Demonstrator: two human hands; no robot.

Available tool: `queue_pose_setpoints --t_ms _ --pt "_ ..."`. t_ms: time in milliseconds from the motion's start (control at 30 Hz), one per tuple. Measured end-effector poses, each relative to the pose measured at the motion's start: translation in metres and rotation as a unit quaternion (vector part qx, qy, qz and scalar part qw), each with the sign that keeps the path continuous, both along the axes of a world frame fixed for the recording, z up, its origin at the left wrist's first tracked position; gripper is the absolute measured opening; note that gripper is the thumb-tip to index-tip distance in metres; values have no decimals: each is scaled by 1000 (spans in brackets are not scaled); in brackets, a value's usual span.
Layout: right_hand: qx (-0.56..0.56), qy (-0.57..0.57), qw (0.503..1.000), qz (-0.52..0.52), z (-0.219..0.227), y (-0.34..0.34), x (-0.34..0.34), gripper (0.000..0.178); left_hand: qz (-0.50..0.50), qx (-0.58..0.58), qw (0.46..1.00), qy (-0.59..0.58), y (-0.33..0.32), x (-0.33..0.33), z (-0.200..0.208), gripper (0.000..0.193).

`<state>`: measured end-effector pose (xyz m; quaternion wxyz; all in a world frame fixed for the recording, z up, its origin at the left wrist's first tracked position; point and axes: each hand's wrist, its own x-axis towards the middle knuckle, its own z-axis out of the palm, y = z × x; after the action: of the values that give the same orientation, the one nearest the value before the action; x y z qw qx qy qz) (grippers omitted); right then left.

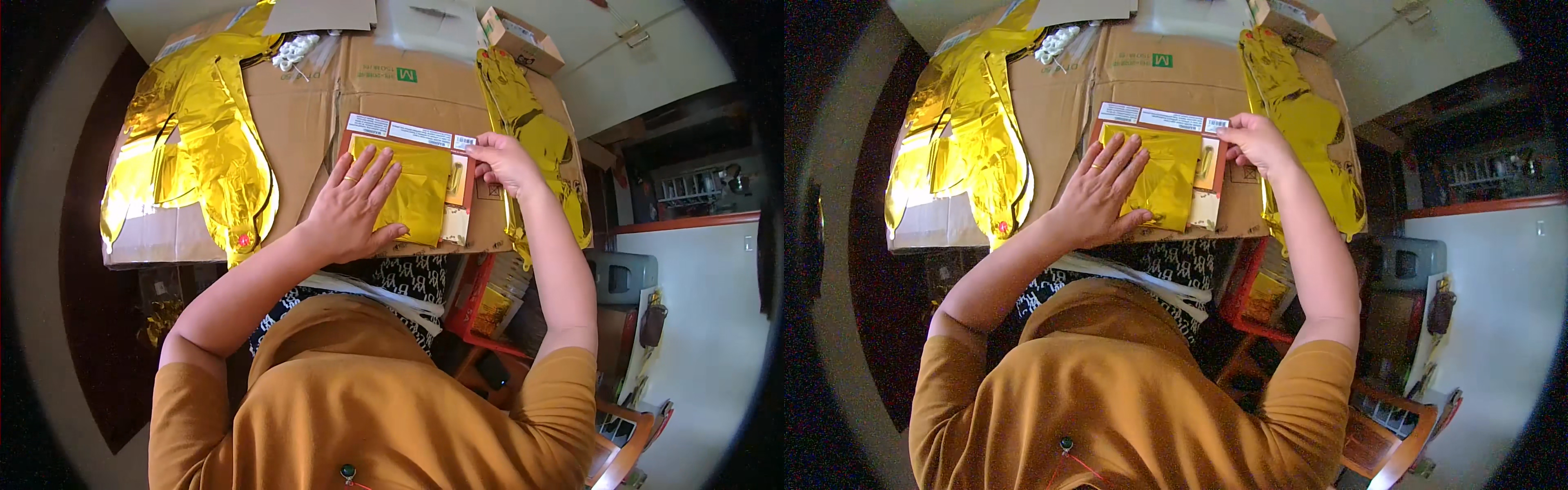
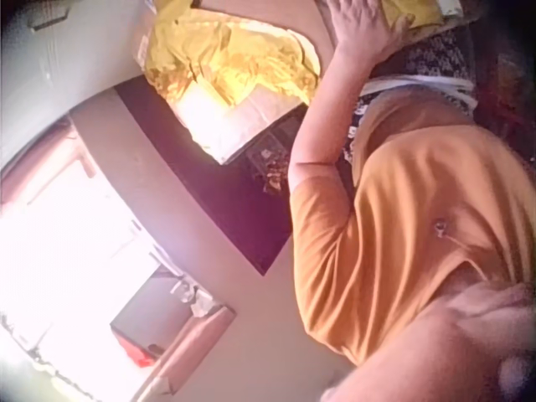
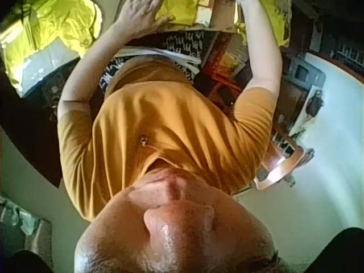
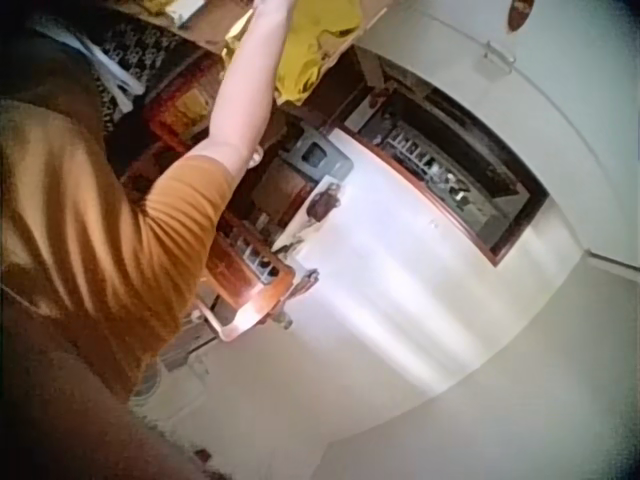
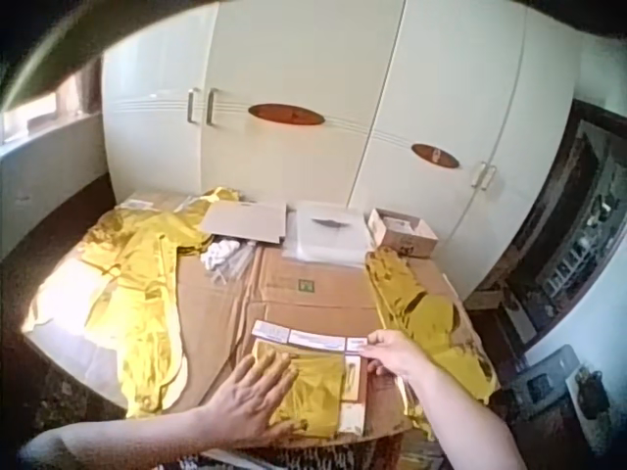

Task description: Folding gold foil balloons and placing them into cardboard retail packaging.

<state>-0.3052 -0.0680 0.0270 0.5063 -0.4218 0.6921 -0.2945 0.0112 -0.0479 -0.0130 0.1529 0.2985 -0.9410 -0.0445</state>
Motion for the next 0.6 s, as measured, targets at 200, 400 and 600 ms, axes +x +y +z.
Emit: queue_pose_setpoints --t_ms 200,400,600 --pt "-117 -76 985 -99 -5 -26 -16 13 0 1 1000 -1 -1 3 4 84" --pt "-394 -139 880 -227 29 -36 -53 16 -18 8 1000 8 -5 4 1 83" --pt "-561 436 704 20 62 51 -3 11 -26 13 999 41 -6 7 8 79"
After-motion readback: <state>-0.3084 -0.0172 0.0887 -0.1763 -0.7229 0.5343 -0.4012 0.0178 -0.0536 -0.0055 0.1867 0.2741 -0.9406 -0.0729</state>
